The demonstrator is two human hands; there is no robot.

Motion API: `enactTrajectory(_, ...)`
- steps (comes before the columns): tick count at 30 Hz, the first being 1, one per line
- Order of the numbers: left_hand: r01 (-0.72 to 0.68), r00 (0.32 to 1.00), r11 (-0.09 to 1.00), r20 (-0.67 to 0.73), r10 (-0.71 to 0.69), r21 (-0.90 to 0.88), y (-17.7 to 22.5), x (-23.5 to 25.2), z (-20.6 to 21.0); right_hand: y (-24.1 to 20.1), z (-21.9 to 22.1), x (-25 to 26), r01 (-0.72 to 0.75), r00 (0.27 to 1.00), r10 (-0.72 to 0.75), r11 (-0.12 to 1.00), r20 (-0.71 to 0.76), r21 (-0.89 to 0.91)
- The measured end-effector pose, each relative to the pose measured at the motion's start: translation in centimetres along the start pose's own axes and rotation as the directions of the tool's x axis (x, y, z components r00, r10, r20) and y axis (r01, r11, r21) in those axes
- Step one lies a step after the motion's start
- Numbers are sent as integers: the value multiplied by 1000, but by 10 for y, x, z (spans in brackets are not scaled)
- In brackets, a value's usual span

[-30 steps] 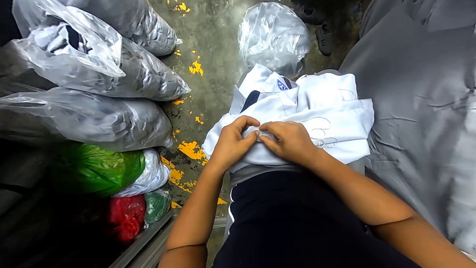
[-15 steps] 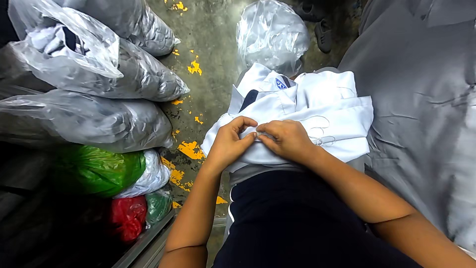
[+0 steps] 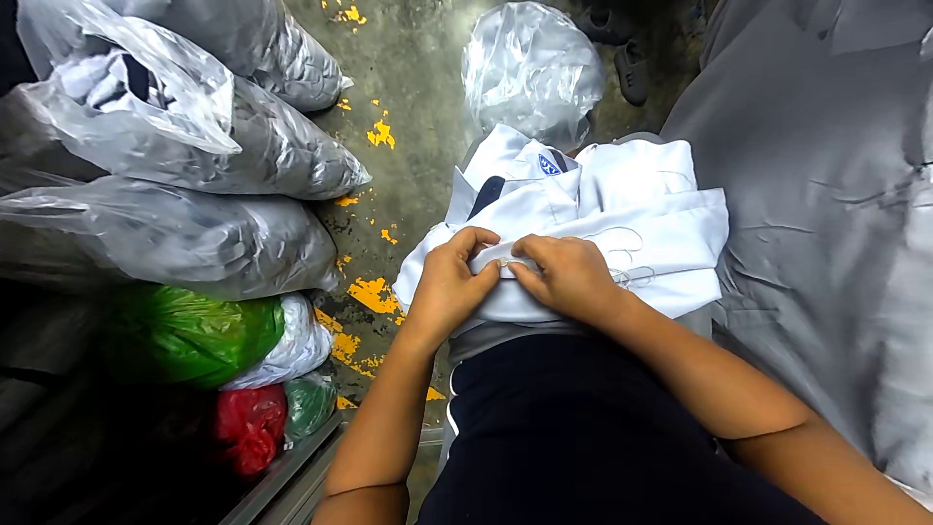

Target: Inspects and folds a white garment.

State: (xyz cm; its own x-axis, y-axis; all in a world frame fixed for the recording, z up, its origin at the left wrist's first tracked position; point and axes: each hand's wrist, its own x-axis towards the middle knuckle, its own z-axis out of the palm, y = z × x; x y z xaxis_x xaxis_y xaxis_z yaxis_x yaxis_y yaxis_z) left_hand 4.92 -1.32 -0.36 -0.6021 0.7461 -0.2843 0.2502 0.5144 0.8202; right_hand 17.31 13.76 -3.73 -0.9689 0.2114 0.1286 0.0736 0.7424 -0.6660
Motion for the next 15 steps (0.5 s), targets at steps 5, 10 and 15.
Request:
enactTrajectory(5, -20, 994, 992, -106, 34, 127, -1, -2, 7, -8, -8, -4, -20, 998, 18, 999, 62, 32)
enactTrajectory(10, -29, 983, 982, -172, 62, 185, -2, -4, 15, -12, -7, -7, -6, 999, 3, 997, 35, 81)
enactTrajectory(15, -82, 970, 975, -210, 126, 208, 0, -5, 22, -17, -13, -10, -5, 1000, 4, 999, 21, 54)
